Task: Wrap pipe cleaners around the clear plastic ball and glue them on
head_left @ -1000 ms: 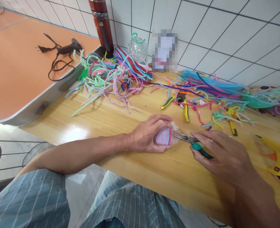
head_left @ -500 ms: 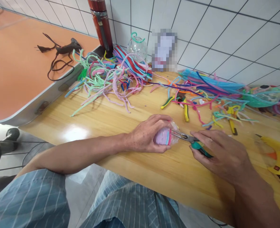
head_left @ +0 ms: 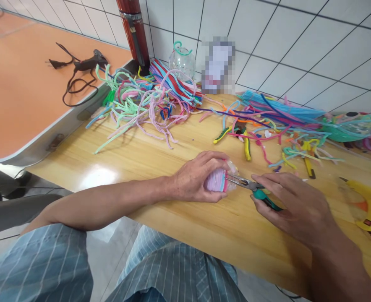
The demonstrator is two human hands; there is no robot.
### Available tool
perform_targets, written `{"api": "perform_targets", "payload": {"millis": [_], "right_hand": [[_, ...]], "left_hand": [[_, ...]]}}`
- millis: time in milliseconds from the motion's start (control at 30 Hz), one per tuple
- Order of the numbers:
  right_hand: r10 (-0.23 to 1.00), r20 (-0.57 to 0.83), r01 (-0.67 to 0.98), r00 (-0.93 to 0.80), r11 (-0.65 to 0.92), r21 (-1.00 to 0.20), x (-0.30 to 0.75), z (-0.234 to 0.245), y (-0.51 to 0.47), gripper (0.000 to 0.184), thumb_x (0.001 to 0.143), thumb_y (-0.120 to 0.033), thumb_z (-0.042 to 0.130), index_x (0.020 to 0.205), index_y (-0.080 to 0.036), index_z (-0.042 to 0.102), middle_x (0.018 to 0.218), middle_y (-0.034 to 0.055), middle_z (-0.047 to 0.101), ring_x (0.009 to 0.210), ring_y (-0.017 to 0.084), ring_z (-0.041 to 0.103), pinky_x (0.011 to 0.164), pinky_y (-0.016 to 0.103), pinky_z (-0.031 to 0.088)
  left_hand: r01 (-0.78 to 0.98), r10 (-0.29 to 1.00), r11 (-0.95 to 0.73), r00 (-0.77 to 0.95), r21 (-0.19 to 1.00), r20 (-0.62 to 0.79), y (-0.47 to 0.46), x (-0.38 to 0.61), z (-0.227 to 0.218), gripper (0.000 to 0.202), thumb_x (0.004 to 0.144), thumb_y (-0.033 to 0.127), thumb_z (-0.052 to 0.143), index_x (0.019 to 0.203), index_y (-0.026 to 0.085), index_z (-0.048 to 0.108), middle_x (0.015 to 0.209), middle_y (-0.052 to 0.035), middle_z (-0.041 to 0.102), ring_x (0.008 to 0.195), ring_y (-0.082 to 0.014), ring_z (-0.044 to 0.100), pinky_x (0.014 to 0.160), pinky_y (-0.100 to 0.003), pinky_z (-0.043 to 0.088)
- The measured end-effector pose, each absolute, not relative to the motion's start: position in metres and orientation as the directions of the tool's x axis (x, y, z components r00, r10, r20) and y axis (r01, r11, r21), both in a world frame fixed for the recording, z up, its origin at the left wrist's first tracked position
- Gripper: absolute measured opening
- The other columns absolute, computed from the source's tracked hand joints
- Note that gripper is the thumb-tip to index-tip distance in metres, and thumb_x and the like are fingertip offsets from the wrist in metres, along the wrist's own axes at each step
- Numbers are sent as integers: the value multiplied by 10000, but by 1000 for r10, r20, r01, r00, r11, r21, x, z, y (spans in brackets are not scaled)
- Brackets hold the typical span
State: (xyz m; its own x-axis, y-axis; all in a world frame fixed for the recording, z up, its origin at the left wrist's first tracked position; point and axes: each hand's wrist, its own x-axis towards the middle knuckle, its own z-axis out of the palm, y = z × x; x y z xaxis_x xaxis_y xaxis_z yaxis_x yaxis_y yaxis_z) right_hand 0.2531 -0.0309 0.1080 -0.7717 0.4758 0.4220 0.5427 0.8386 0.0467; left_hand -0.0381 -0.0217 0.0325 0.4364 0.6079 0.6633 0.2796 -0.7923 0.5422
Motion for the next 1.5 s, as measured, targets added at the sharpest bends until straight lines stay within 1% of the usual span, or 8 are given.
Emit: {"api": "perform_targets", "payload": {"millis": [133,333,500,667,767,1100,1300,1500], "right_hand": [[474,457,536,-753,844,7,256,104,-29,460,921,-157,773,1367,-199,670,1142,114,796,997,261,785,892,399,629],[443,476,537,-760,840,75,253,103,-28,370,941,-153,744,1306,-177,687,1102,111,803,951,251,784,864,390,626],[428,487,529,-761,844,84,251,103,-27,337,948,-158,735,1280,-192,691,1076,94,808,918,230,782,847,360,617],[421,483,526,-768,844,102,250,103,-25,304,962,-165,715,1264,-184,690,1062,94,809,908,224,778,851,349,604],[422,478,529,-770,842,110,249,102,-24,303,965,-160,702,1265,-203,690,1052,81,810,905,223,776,835,348,597],[410,483,525,-774,842,127,251,100,-22,345,958,-155,713,1296,-215,686,1066,90,813,909,237,776,796,361,587],[376,486,505,-789,848,164,249,102,-21,273,978,-154,699,1249,-175,679,1020,113,812,863,235,769,740,359,574],[384,482,506,-788,849,150,250,100,-21,279,979,-164,696,1256,-193,676,1025,108,815,865,240,772,742,367,579]], "left_hand": [[289,590,-807,430,515,683,-21,-38,31,635,849,471,830,1348,223,527,1403,-204,676,1339,-342,687,1075,-511,609],[285,605,-796,423,534,675,-21,-37,30,622,846,463,827,1343,234,531,1409,-195,672,1335,-336,687,1084,-515,604],[278,616,-786,429,552,661,-22,-38,30,627,843,444,833,1351,239,529,1411,-194,667,1375,-343,668,1097,-524,596],[275,609,-792,422,545,672,-22,-38,30,616,847,451,828,1338,227,532,1402,-203,668,1352,-342,680,1090,-520,600],[281,612,-790,430,545,664,-21,-38,31,613,849,454,827,1337,236,527,1401,-198,666,1343,-338,684,1083,-516,602],[258,594,-802,444,539,671,-19,-40,32,640,844,449,836,1355,234,516,1381,-196,677,1353,-342,682,1073,-520,612],[249,588,-806,437,536,681,-19,-39,31,632,843,420,830,1357,243,508,1364,-182,685,1351,-340,682,1068,-519,611],[256,584,-810,437,527,684,-18,-39,31,639,844,432,832,1357,233,507,1376,-194,678,1339,-341,684,1070,-514,606]]}}
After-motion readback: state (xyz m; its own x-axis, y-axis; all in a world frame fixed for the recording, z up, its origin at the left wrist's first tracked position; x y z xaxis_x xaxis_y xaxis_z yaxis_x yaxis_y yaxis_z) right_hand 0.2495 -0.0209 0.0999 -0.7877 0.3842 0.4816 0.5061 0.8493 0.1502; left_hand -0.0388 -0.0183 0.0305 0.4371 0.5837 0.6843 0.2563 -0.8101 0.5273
